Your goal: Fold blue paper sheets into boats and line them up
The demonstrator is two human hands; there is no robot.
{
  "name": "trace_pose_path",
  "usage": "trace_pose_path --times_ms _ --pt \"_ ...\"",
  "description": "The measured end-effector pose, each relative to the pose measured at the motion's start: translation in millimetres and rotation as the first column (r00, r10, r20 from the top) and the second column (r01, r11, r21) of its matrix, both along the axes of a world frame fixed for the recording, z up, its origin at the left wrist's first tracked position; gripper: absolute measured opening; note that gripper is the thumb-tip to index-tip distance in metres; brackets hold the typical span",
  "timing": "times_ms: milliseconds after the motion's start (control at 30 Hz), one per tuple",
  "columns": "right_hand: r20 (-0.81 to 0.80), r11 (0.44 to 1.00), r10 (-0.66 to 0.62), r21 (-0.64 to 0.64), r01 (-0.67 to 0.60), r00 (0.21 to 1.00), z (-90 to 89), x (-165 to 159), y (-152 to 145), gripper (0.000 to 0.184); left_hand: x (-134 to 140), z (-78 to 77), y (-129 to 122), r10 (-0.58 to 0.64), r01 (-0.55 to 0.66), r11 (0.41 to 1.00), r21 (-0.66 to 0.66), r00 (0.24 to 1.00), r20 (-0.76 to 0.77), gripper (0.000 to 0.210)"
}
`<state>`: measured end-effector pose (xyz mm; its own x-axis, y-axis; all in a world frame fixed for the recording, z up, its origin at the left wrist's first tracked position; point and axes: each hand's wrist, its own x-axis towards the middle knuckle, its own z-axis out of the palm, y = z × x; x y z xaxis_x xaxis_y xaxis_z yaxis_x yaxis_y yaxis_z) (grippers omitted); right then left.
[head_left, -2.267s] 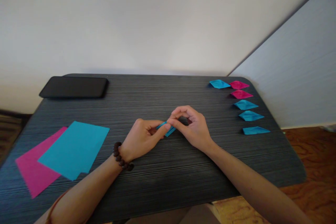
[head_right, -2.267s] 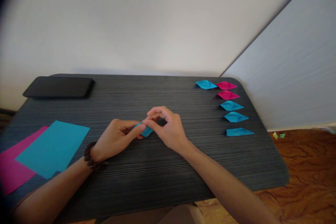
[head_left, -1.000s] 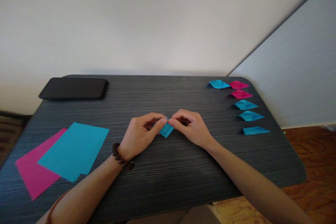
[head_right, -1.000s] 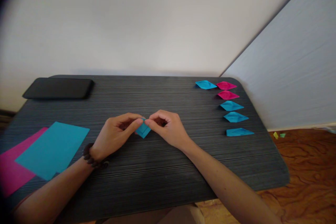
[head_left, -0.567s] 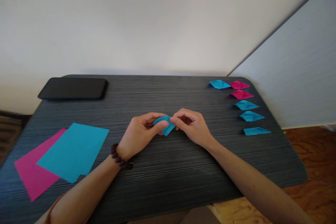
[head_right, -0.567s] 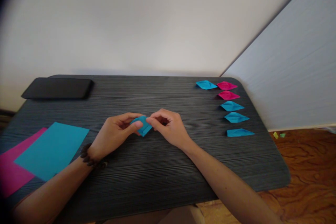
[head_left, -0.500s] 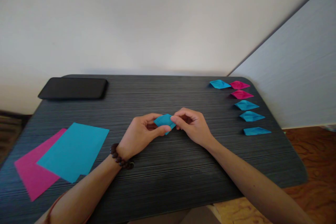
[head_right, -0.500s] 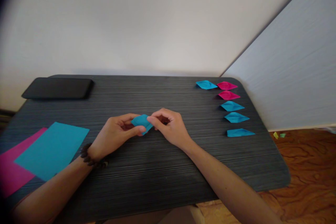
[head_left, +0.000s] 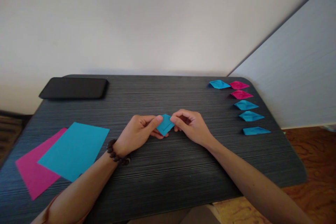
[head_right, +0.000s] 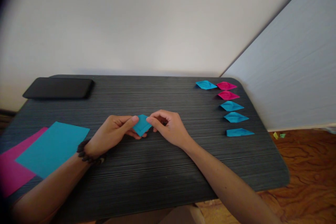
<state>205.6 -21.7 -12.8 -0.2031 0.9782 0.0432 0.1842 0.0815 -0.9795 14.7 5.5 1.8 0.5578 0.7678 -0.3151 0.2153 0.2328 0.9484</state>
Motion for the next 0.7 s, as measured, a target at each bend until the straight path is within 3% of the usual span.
trace_pose_path --times_ms 167,367,600,700 --pt "0.003 0.999 0.045 0.003 -0.045 0.999 2.6 0.6 -0.9 0.019 -0.4 3.6 -0.5 0.022 -0.024 0.999 0.025 0.996 0.088 0.03" --pt "-0.001 1.0 0.013 0.014 -0.013 1.0 2.8 -0.8 -0.8 0.018 3.8 2.4 -0.9 0.052 -0.056 0.996 0.075 0.997 0.051 0.028" --pt "0.058 0.996 0.088 -0.024 -0.087 0.994 0.4 0.9 -0.8 0.023 2.9 -4.0 -0.2 0.109 -0.111 0.993 0.037 0.993 0.051 0.031" --pt "0.092 0.997 0.075 -0.013 -0.074 0.993 -1.0 0.7 -1.1 0.022 1.5 -4.9 0.4 0.071 -0.072 0.996 0.051 0.997 0.029 0.029"
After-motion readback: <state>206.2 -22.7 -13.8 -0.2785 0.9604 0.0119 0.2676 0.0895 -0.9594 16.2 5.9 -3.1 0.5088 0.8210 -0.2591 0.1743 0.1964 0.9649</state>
